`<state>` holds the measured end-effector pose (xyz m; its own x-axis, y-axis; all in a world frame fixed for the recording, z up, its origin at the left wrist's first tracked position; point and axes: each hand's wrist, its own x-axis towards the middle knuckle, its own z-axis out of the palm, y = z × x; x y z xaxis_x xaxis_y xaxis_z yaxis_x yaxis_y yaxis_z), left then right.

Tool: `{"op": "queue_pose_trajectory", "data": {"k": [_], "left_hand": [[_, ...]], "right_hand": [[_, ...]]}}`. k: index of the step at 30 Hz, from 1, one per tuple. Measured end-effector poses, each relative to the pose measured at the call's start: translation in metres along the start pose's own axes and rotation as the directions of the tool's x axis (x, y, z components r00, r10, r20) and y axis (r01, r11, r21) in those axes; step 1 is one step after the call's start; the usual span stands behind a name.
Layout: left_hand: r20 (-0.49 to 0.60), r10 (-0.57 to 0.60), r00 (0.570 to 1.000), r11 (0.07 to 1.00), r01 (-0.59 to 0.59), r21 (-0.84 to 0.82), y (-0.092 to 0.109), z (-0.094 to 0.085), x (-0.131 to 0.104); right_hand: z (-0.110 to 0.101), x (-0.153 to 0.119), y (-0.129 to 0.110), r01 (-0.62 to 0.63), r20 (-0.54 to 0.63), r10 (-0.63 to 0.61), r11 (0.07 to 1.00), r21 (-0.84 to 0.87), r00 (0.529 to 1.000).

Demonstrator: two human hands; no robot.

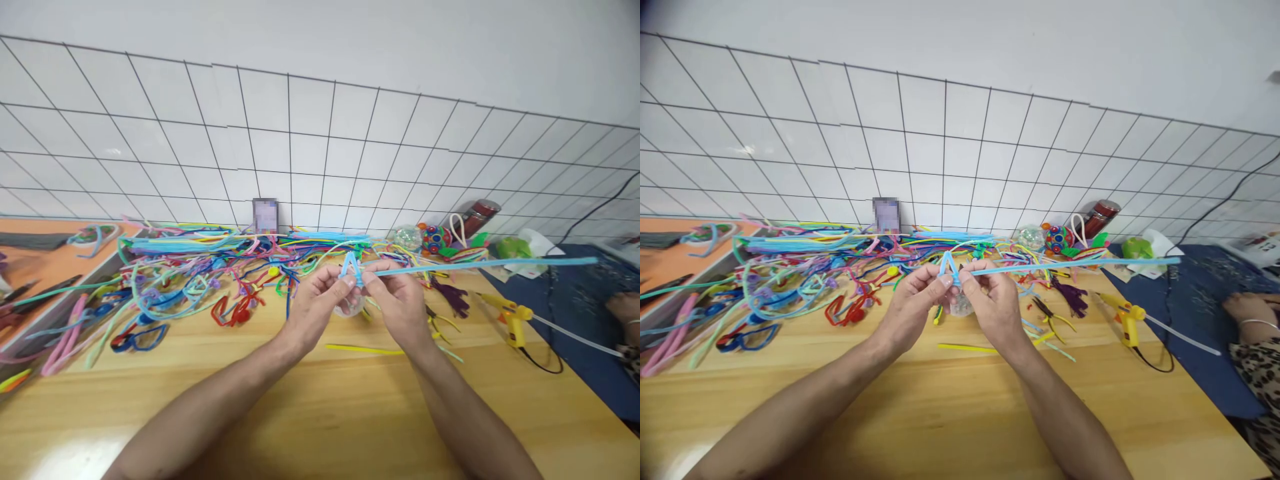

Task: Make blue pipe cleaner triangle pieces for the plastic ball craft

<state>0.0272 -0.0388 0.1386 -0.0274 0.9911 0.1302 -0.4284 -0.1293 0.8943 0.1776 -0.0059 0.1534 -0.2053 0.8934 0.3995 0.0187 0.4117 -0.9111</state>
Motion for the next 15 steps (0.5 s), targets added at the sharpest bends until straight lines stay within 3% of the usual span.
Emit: {"op": "queue_pose_trajectory", "data": {"k": [9, 15], "left_hand": [[0.049, -0.046, 0.998, 0.999, 0.046, 0.001, -0.0019, -0.002, -0.0015], [0.045, -0.071, 0.996, 0.997, 0.073, -0.035, -0.0047, -0.0033, 0.0001]], "right_hand": [[-0.0021, 0.0009, 0.0045, 0.002, 0.001, -0.002, 0.998, -0.061, 1.0], [-0.0033, 0.0015, 0.0059, -0.056, 0.032, 0.056, 0.998, -0.007, 0.998]]}}
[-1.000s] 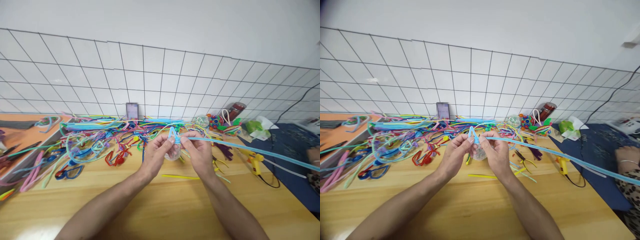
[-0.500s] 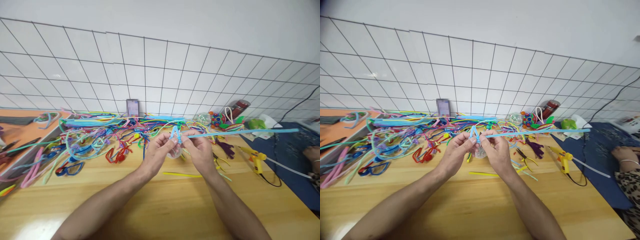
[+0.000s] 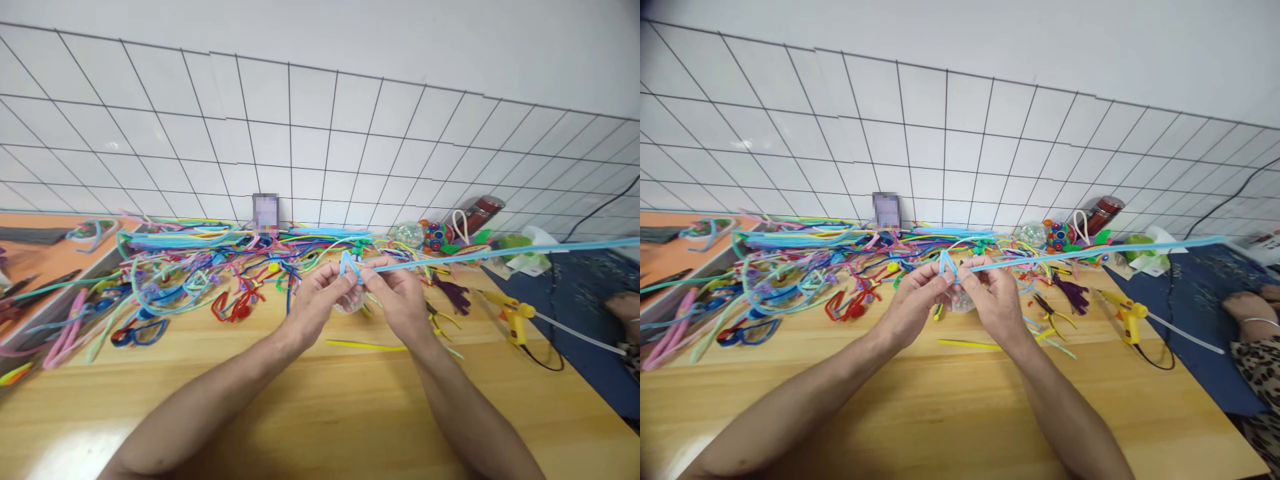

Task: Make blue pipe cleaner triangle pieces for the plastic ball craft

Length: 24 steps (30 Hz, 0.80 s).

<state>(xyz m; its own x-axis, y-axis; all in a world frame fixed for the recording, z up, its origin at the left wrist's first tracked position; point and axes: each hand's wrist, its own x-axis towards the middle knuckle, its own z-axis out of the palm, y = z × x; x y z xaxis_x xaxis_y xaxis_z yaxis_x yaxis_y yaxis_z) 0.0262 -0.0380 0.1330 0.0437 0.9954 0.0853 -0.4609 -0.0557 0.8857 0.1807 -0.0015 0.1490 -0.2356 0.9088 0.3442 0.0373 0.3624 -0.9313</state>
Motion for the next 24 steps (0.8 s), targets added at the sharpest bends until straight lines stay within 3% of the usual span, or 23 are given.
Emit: {"op": "queue_pose_trajectory", "data": {"k": [15, 24], "left_hand": [[0.054, -0.018, 0.998, 0.997, 0.022, -0.073, -0.0007, 0.001, -0.0004], [0.017, 0.017, 1.0, 0.997, -0.015, -0.076, 0.0006, 0.0038, -0.0015]], "right_hand": [[0.0003, -0.0035, -0.0068, 0.038, 0.088, -0.041, 0.998, 0.04, 0.995], [-0.0051, 0.0002, -0.0065, -0.049, 0.115, 0.035, 0.991, 0.125, 0.993]]}}
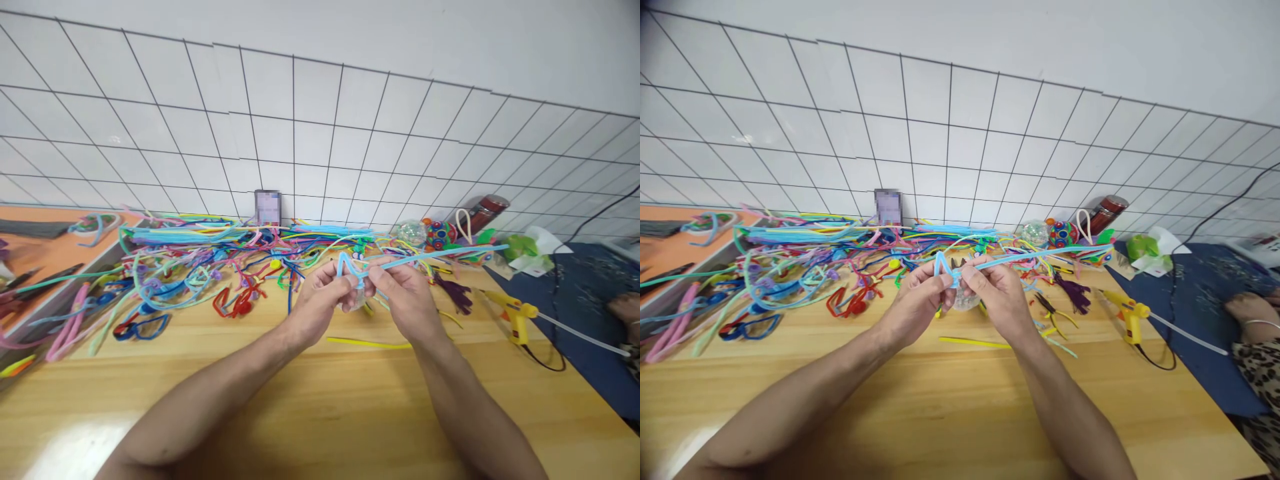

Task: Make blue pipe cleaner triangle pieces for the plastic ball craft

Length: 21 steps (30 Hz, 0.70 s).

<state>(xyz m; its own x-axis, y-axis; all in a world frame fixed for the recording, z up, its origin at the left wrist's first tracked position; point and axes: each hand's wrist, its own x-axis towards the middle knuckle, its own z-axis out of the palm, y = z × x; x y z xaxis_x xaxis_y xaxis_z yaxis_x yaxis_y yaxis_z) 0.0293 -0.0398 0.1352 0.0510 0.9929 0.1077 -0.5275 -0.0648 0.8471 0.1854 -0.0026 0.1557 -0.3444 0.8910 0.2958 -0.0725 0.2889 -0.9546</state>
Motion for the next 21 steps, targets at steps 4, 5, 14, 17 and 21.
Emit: {"op": "queue_pose_trajectory", "data": {"k": [4, 5, 14, 17, 21], "left_hand": [[0.004, 0.022, 1.0, 1.0, -0.022, 0.008, 0.0, 0.001, 0.0], [0.005, 0.034, 0.999, 0.999, -0.034, 0.01, 0.0, 0.001, 0.0], [0.039, 0.065, 0.997, 0.998, -0.066, 0.005, -0.001, 0.001, -0.002], [0.066, 0.067, 0.996, 0.998, -0.068, 0.005, 0.0, 0.001, -0.003], [0.098, 0.057, 0.994, 0.998, -0.058, 0.007, 0.001, 0.0, -0.005]], "right_hand": [[0.002, -0.001, 0.003, -0.021, -0.008, 0.021, 1.0, 0.011, 1.0], [0.003, -0.001, 0.004, -0.034, -0.004, 0.034, 0.999, 0.013, 0.999], [0.006, -0.004, 0.001, -0.064, 0.015, 0.062, 0.99, 0.126, 0.998], [0.008, -0.004, -0.004, -0.077, 0.014, 0.076, 0.987, 0.143, 0.997], [0.011, -0.005, -0.008, -0.103, 0.034, 0.099, 0.983, 0.155, 0.995]]}}
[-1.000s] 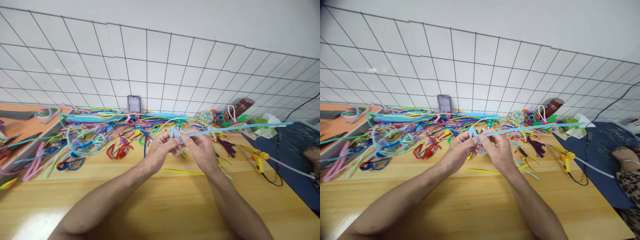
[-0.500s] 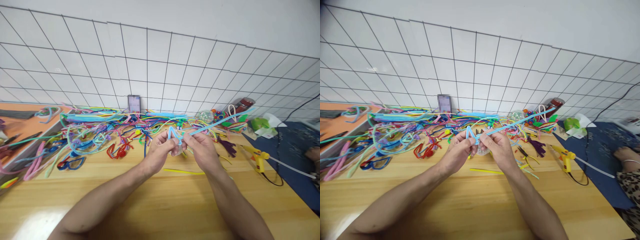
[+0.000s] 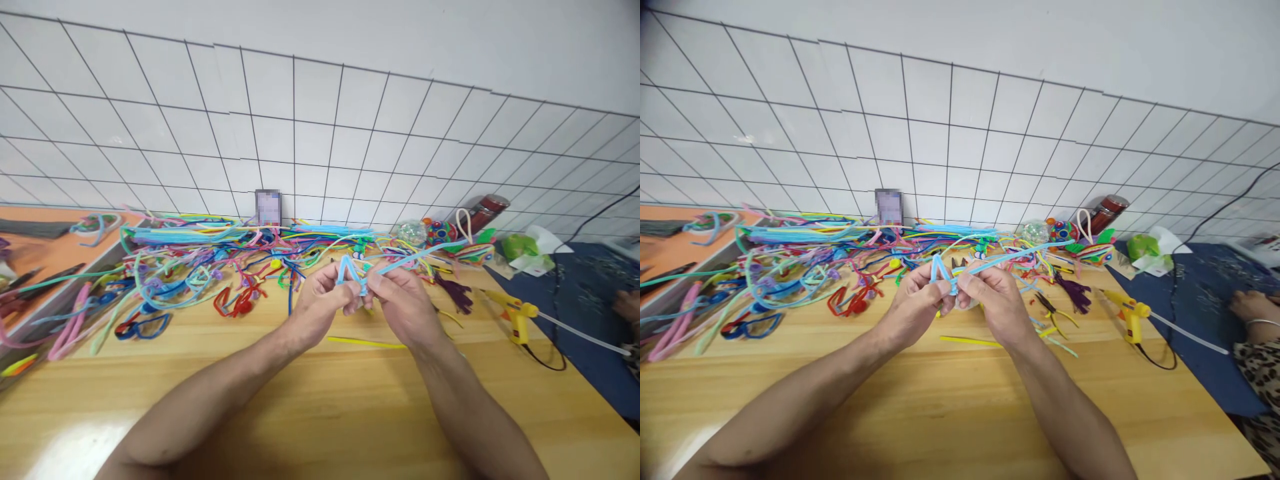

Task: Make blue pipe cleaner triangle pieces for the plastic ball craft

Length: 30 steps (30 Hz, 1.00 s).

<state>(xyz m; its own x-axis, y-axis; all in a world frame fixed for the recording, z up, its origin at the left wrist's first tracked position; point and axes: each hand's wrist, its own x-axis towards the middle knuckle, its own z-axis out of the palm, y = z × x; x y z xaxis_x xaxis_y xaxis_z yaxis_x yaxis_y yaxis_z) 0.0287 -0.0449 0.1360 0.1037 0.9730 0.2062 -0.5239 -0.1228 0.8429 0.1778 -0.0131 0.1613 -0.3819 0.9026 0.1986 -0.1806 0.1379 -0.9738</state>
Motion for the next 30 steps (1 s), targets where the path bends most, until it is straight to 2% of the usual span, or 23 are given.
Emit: {"op": "queue_pose_trajectory", "data": {"k": [3, 7, 10, 13, 15, 16, 18, 19, 21, 23, 25, 27, 30], "left_hand": [[0.03, 0.008, 1.0, 1.0, -0.009, 0.014, 0.0, -0.001, -0.002], [0.06, 0.014, 0.998, 1.0, -0.016, 0.026, -0.001, -0.003, -0.004], [0.055, 0.013, 0.998, 0.999, -0.015, 0.03, -0.002, -0.005, -0.005], [0.016, 0.03, 0.999, 0.999, -0.031, 0.032, -0.001, -0.003, -0.005], [-0.012, 0.049, 0.999, 0.999, -0.049, 0.02, 0.001, -0.001, -0.005], [-0.025, 0.06, 0.998, 0.998, -0.059, 0.011, 0.002, 0.001, -0.005], [-0.043, 0.077, 0.996, 0.997, -0.077, -0.008, 0.004, 0.004, -0.005], [-0.048, 0.082, 0.995, 0.996, -0.083, -0.011, 0.004, 0.005, -0.004], [-0.043, 0.087, 0.995, 0.996, -0.087, 0.0, 0.004, 0.005, -0.004], [-0.031, 0.092, 0.995, 0.996, -0.091, 0.019, 0.002, 0.004, -0.004], [-0.025, 0.102, 0.994, 0.994, -0.101, 0.029, 0.0, 0.002, -0.005], [-0.021, 0.112, 0.993, 0.993, -0.112, 0.03, -0.002, 0.001, -0.005], [-0.008, 0.123, 0.992, 0.992, -0.122, 0.04, -0.002, 0.001, -0.006]], "right_hand": [[0.0, -0.001, -0.001, -0.031, 0.022, 0.031, 0.999, 0.013, 0.999], [-0.001, -0.001, -0.001, -0.107, 0.121, 0.102, 0.993, 0.039, 0.987], [-0.003, 0.0, -0.002, -0.114, 0.168, 0.105, 0.993, 0.043, 0.98], [-0.005, -0.002, -0.003, -0.029, 0.117, 0.034, 0.999, -0.044, 0.993], [-0.005, -0.007, -0.005, 0.092, -0.001, -0.093, 0.981, -0.174, 0.996], [-0.005, -0.01, -0.006, 0.163, -0.078, -0.188, 0.953, -0.257, 0.979], [-0.002, -0.019, -0.009, 0.284, -0.191, -0.397, 0.854, -0.436, 0.898], [0.0, -0.023, -0.011, 0.331, -0.197, -0.487, 0.788, -0.519, 0.851], [0.004, -0.03, -0.014, 0.404, -0.104, -0.605, 0.64, -0.654, 0.79], [0.008, -0.034, -0.016, 0.459, 0.028, -0.663, 0.487, -0.743, 0.748], [0.01, -0.035, -0.017, 0.489, 0.111, -0.7, 0.367, -0.791, 0.706], [0.011, -0.034, -0.017, 0.495, 0.14, -0.724, 0.305, -0.814, 0.675], [0.011, -0.033, -0.016, 0.485, 0.145, -0.721, 0.289, -0.825, 0.677]]}}
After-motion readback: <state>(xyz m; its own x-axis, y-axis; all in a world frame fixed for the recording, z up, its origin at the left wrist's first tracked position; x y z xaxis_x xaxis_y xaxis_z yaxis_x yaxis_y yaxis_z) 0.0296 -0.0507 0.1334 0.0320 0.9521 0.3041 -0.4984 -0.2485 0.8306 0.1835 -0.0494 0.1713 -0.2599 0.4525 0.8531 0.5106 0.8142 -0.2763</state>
